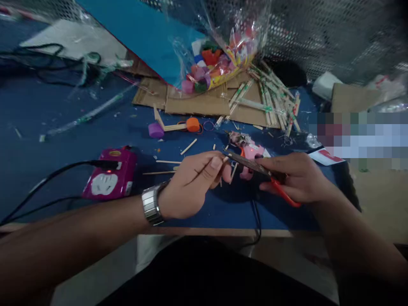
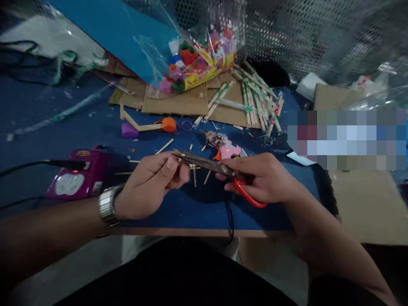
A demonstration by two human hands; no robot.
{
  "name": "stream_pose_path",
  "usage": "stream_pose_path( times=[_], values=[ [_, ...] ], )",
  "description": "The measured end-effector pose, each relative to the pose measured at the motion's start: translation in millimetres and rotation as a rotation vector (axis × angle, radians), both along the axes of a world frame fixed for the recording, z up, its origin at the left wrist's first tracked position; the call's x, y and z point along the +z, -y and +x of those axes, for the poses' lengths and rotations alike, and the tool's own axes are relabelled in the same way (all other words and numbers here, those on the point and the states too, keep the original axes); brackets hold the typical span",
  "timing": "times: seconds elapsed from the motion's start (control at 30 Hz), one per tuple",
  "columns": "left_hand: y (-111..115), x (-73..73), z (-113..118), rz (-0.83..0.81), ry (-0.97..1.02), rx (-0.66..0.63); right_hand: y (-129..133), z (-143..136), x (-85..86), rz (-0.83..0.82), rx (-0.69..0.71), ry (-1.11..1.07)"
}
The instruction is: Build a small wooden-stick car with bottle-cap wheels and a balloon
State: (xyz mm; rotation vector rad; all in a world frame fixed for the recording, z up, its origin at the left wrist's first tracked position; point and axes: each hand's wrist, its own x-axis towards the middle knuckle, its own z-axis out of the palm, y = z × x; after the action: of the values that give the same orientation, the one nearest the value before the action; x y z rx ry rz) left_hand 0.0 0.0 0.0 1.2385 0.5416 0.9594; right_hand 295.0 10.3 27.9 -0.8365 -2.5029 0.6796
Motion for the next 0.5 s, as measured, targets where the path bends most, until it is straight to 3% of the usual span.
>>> stream_pose_path(
  times=[0.2, 0.5],
  values=[
    [-0.6, -8.6, -1.0, -0.053, 0.052, -0.017, 2.0, 0.9, -2.1, 0.006, -0.058, 0.045],
    [-5.8, -13.6, 1.6, -0.045, 0.132, 0.068, 2.7, -5.0, -2.3, 0.070, -0.132, -0.015]
  ],
)
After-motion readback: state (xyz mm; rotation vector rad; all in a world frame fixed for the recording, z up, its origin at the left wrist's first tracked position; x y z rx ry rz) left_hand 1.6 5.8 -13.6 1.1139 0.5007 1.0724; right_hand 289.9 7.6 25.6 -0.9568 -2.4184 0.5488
